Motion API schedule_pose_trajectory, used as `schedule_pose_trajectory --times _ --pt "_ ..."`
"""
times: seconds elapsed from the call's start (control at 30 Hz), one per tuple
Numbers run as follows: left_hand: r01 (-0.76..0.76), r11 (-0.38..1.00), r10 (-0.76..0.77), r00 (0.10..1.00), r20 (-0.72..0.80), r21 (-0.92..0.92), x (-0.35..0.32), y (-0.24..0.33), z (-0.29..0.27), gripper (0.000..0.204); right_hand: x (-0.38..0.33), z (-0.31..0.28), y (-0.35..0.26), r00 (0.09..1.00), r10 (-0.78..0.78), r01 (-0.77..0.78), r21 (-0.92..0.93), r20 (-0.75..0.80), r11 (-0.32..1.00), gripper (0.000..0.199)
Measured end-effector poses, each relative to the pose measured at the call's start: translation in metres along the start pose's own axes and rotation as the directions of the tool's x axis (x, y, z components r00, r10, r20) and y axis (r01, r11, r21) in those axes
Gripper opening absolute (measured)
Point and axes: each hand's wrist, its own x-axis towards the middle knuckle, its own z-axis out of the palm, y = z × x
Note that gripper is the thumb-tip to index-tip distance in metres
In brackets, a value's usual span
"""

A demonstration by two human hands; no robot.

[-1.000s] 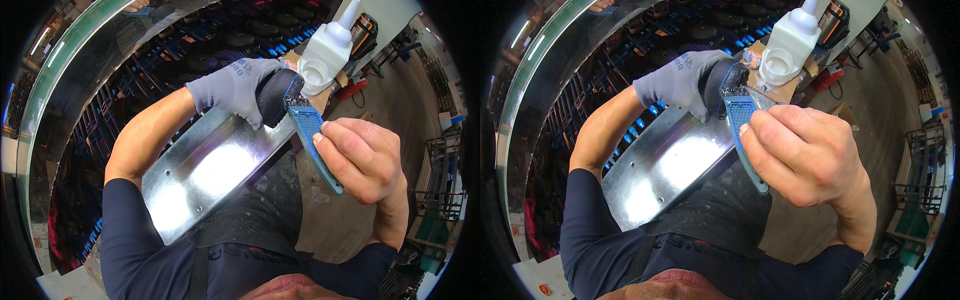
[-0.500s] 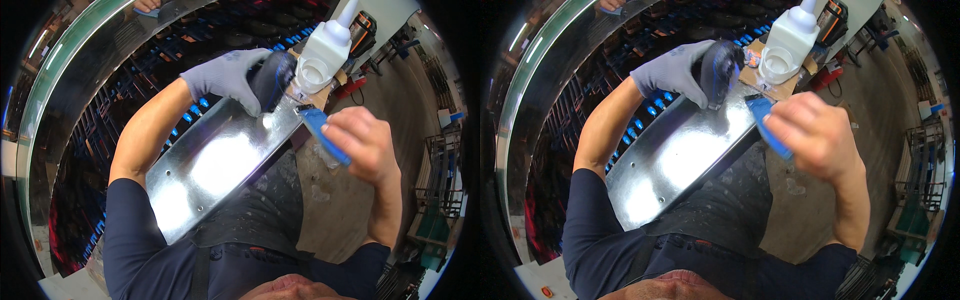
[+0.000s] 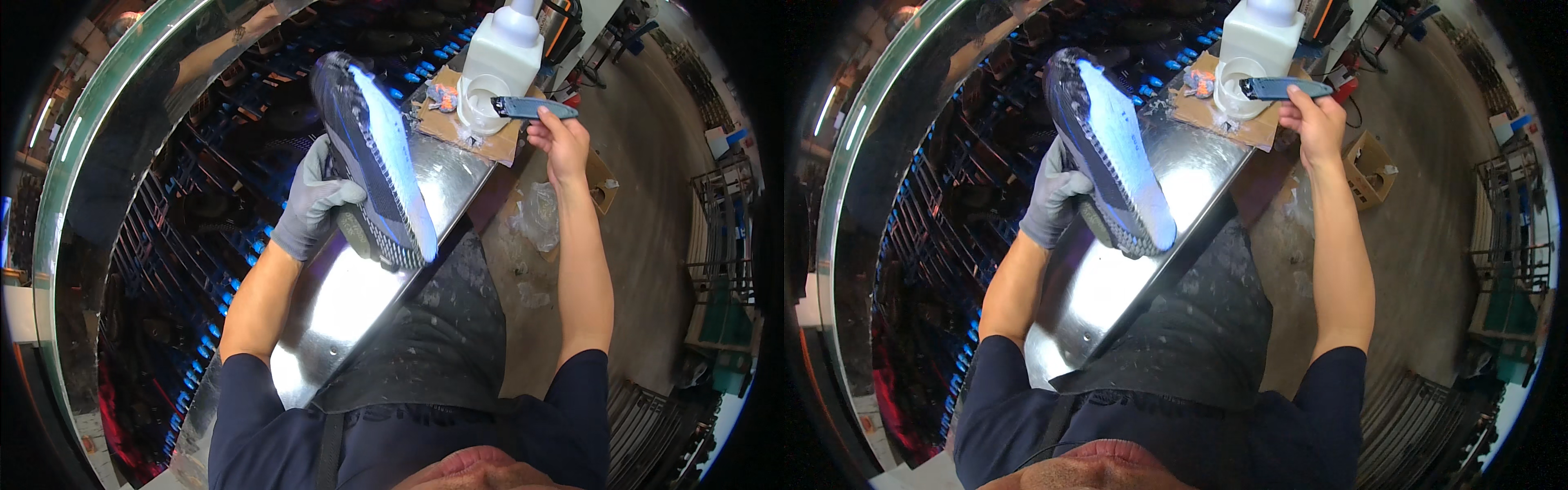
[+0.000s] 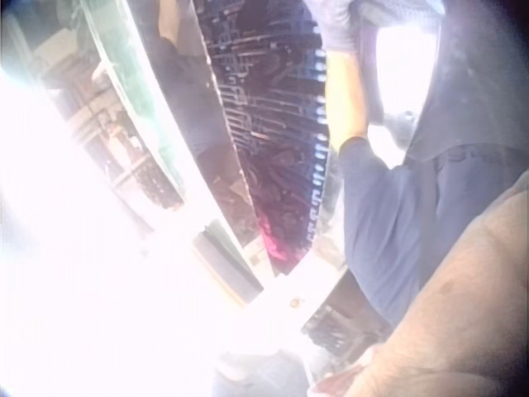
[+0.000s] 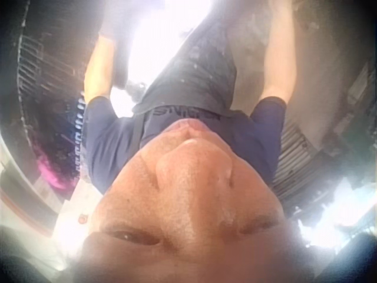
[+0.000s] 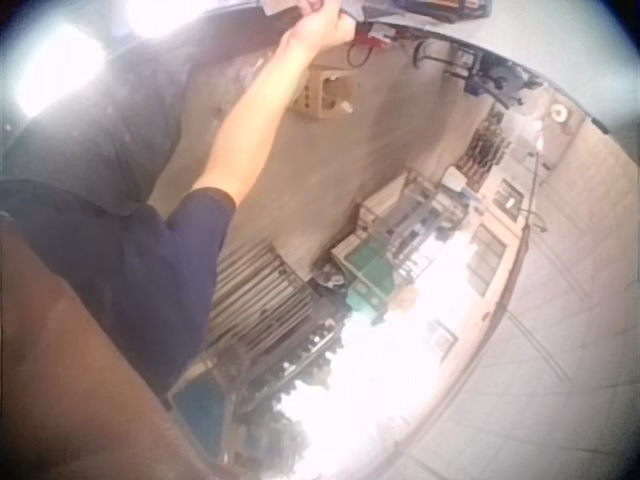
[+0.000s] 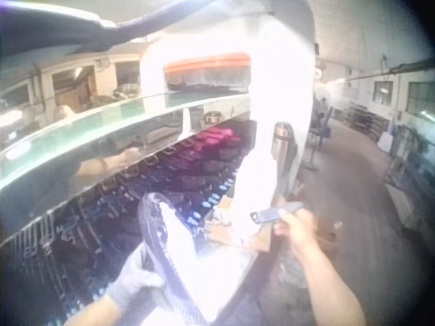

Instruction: The person applies a white adhesive to the sole of a black sneaker using a blue plastic spreader. The person repeatedly dips the spreader into a container of glue and spreads it evenly across the shoe sole, then places the shoe on a metal workbench.

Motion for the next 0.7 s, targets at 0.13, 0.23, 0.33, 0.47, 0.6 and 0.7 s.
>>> schedule_pose_trajectory --times 0.13,0.23,0.33,0.47,0.6,0.7 --pt "0.080 0.996 -0.074 0.988 0.135 -0.043 -0.003 0.046 0.010 0.092 0.028 0.005 0.004 0.987 -0.149 0.163 -0.441 0.067 0.883 0.022" --pt "0.117 0.867 -0.113 0.993 0.036 -0.485 -0.051 0.005 0.000 0.096 0.047 0.022 0.010 0.953 -0.269 0.287 -0.711 0.142 0.642 0.025" --pt "0.218 0.906 -0.226 0.974 0.023 -0.363 -0.075 -0.005 0.005 0.083 0.046 0.034 0.002 0.955 -0.235 0.283 -0.807 0.183 0.518 0.028" --pt "0.348 0.888 -0.345 0.936 0.065 -0.299 -0.079 -0.013 -0.010 0.068 0.047 0.036 0.001 0.913 -0.210 0.408 -0.822 0.351 0.398 0.034" --pt "0.352 0.902 -0.362 0.932 0.007 -0.250 -0.076 -0.025 -0.018 0.072 0.057 0.034 0.012 0.977 -0.100 0.213 -0.835 0.188 0.508 0.029" --pt "0.374 0.904 -0.383 0.924 -0.004 -0.208 -0.067 -0.033 -0.031 0.072 0.062 0.016 0.018 0.998 0.050 -0.029 -0.476 0.033 0.879 0.026"
